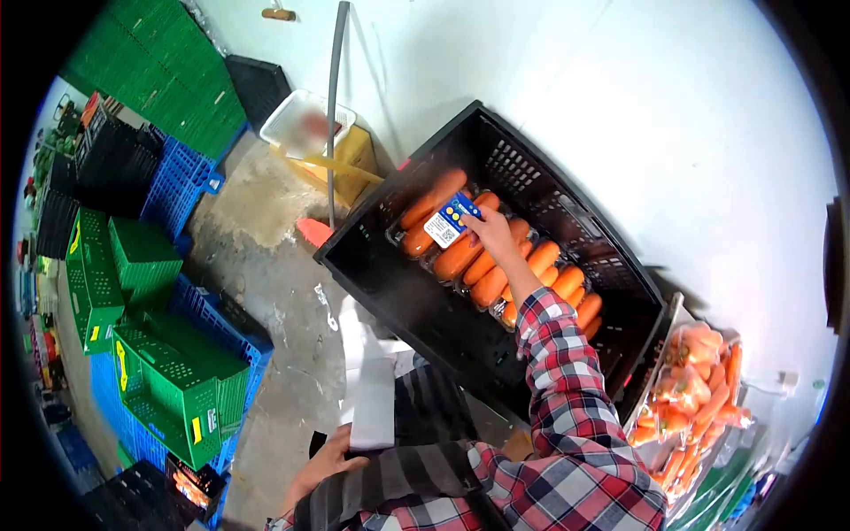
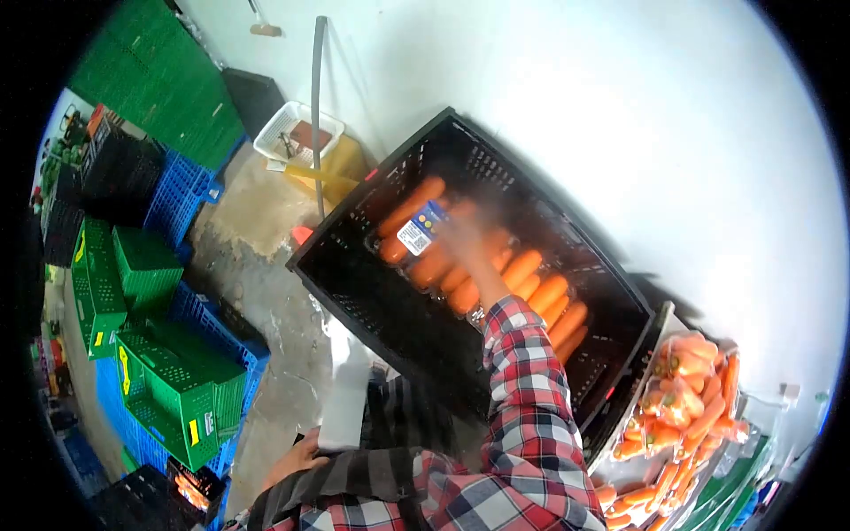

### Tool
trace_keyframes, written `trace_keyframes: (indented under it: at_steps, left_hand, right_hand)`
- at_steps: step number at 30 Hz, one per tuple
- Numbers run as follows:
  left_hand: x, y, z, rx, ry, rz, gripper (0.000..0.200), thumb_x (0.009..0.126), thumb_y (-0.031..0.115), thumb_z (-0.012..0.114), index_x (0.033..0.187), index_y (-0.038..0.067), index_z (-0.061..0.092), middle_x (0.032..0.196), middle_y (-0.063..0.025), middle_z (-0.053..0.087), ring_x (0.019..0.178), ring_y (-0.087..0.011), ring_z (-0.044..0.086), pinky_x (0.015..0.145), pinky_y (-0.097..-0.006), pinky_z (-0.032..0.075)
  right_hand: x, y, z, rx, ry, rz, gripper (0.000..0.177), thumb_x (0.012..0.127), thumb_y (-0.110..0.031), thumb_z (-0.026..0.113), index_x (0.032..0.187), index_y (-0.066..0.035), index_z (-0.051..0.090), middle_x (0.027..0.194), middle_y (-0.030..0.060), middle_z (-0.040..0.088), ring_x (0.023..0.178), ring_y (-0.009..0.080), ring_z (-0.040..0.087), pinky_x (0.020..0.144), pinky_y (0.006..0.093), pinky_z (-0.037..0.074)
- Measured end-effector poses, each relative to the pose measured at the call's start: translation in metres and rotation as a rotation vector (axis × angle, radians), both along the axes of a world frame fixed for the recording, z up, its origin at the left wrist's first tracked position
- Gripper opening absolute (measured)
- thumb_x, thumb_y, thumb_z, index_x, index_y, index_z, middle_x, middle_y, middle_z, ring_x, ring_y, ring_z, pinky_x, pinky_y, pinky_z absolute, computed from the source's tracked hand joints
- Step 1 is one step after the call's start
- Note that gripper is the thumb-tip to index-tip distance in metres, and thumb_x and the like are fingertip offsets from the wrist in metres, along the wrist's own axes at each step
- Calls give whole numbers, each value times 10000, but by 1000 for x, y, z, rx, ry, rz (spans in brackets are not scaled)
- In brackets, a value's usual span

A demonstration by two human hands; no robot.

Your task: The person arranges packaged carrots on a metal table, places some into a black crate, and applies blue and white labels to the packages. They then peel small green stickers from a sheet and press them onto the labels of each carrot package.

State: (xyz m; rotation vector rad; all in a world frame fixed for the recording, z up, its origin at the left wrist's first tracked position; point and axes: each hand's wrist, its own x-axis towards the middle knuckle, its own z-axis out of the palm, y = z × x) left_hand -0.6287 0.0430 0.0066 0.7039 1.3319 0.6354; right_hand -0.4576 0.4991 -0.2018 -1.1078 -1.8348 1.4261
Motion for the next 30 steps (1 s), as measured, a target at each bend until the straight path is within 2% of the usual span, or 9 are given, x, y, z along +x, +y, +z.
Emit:
trace_keyframes:
  at_steps: [1,4,6,13,19,22,25,28,30]
  left_hand:
    - [4,-3,-7,-104,-82,81,483,843,214,602,1254,21,438,1225,-83,494,1133,-196,460,982,-330,341]
    - [9,-3,-12,-320,-211,306,586,819,185,638,1317,28,371,1292,-84,457,1172,-179,431,995,-325,331]
    - [10,7,-10,-336,-142,430,622,813,178,648,1334,29,342,1293,-86,455,1165,-175,435,980,-321,346]
    - [-8,6,-48,-407,164,364,259,871,218,596,1030,16,624,897,8,616,758,-78,550,681,-241,459]
    - [-29,76,5,-189,1,796,253,908,238,531,1027,22,585,741,9,595,589,-60,518,492,-208,411]
    - [-35,85,21,-56,-109,868,231,910,236,527,985,29,598,738,7,597,567,-50,507,473,-200,393]
    - [-48,70,11,7,-166,878,224,906,238,533,908,34,625,728,9,596,574,-51,506,491,-204,392]
    - [-56,57,0,127,-28,799,249,894,224,545,836,11,659,743,10,613,657,-63,523,621,-205,404]
    - [-61,54,7,151,3,704,243,891,197,540,860,-8,665,755,10,617,688,-60,532,654,-203,412]
  right_hand:
    - [-10,10,-7,172,-24,77,141,843,-145,601,795,-23,551,623,15,538,481,84,497,416,219,429]
    - [-32,14,15,-396,37,16,132,855,-135,578,840,-11,533,616,7,514,490,81,503,420,205,418]
    - [-41,32,-17,-409,29,83,196,822,-165,612,871,2,523,665,69,584,521,176,571,459,267,468]
    - [-48,22,42,189,-735,-239,386,750,-238,666,1012,-6,503,837,226,628,804,372,615,717,442,475]
    - [-62,-146,215,220,-17,488,206,788,-175,666,865,-13,566,696,55,553,608,139,522,570,269,448]
    - [-78,-215,229,221,7,731,214,772,-172,686,862,-19,567,688,47,537,605,143,518,562,262,428]
    - [-89,-238,224,-298,-50,661,239,773,-196,668,897,-23,560,699,107,570,619,228,553,603,308,447]
    - [-92,-257,233,-182,-89,510,279,747,-200,695,906,-25,546,722,100,560,628,238,548,609,322,449]
    - [-96,-256,240,375,-94,513,329,700,-196,716,929,-41,536,818,88,539,768,257,534,683,340,442]
